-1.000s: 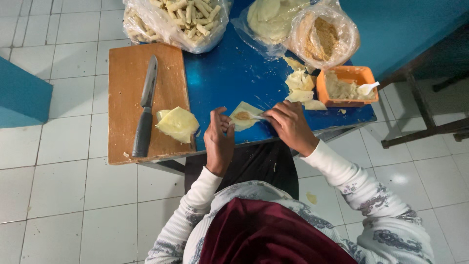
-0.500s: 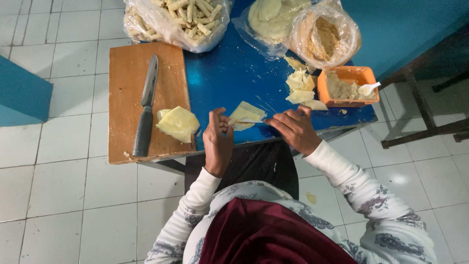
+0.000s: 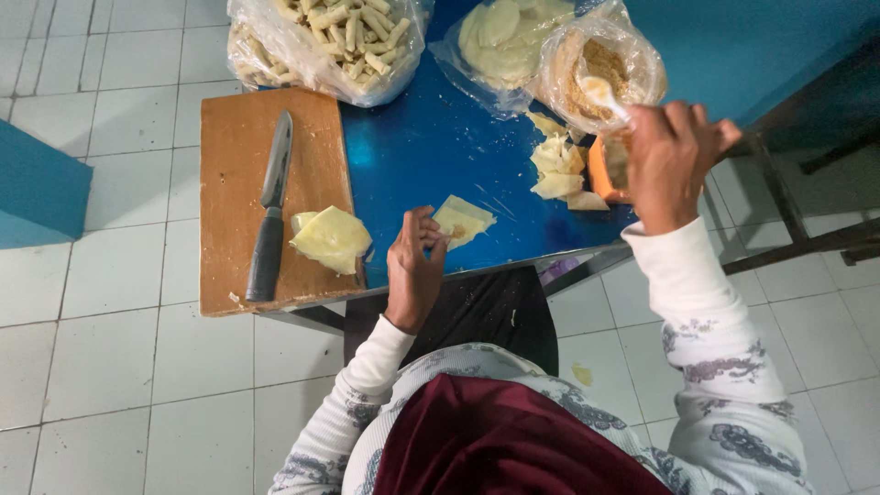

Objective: The person sits at a table and stacks thin yellow food sheets, spoons brown paste from a container onto the stacked sheets, and folds the sheets over the filling by hand to form filled wraps. A knife rests on a cutting board beside the work area and bags of snack pieces sit on the table.

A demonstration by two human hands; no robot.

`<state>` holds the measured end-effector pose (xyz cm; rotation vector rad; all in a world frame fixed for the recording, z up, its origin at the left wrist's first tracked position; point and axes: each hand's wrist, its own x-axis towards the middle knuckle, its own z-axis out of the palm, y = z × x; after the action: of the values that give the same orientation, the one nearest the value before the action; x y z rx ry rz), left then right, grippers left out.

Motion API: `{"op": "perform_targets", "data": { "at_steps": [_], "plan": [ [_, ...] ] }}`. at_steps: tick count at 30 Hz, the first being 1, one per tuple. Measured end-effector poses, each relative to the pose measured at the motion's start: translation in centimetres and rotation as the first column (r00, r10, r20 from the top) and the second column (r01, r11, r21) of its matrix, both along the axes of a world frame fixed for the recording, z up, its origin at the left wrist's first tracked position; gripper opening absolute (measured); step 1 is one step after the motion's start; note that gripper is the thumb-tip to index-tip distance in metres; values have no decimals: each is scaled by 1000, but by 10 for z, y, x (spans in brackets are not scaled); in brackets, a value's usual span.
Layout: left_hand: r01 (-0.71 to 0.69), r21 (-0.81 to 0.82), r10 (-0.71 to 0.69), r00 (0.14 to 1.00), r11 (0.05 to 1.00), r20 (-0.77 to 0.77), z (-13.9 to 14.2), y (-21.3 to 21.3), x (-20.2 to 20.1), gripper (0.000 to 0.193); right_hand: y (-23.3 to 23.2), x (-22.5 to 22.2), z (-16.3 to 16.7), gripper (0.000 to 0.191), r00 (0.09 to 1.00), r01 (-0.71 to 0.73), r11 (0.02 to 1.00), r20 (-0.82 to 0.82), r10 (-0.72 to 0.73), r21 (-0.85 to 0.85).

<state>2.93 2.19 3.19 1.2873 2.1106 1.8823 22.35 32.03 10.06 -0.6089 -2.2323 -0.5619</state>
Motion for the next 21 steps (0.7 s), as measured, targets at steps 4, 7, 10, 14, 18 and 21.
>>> {"op": "perform_targets", "data": {
  "at_steps": [4,7,10,14,18,21],
  "plan": [
    [33,-20,-33,999,999,-3,-2,-2,0,49,50,-22,-7,4,983,178,983,43,-179,35],
    [41,-27,-44,994,999,-103,-2,-4,0,54,42,-43,-7,10,996,84,993,1,-85,88],
    [37,-103,-44,996,994,-71,0,-6,1,54,-13,-58,-10,18,984,-154,983,-103,144,-96],
    [37,-115,-46,996,993,-81,1,-6,3,51,-116,-62,-30,13,889,-418,743,-70,452,-523],
    [49,-95,-57,995,994,-82,1,-6,4,49,-148,-65,-32,16,927,-318,795,8,376,-516],
    [44,-100,-53,995,994,-86,2,-6,4,49,-150,-66,-35,18,929,-322,763,-29,370,-560]
  ]
}}
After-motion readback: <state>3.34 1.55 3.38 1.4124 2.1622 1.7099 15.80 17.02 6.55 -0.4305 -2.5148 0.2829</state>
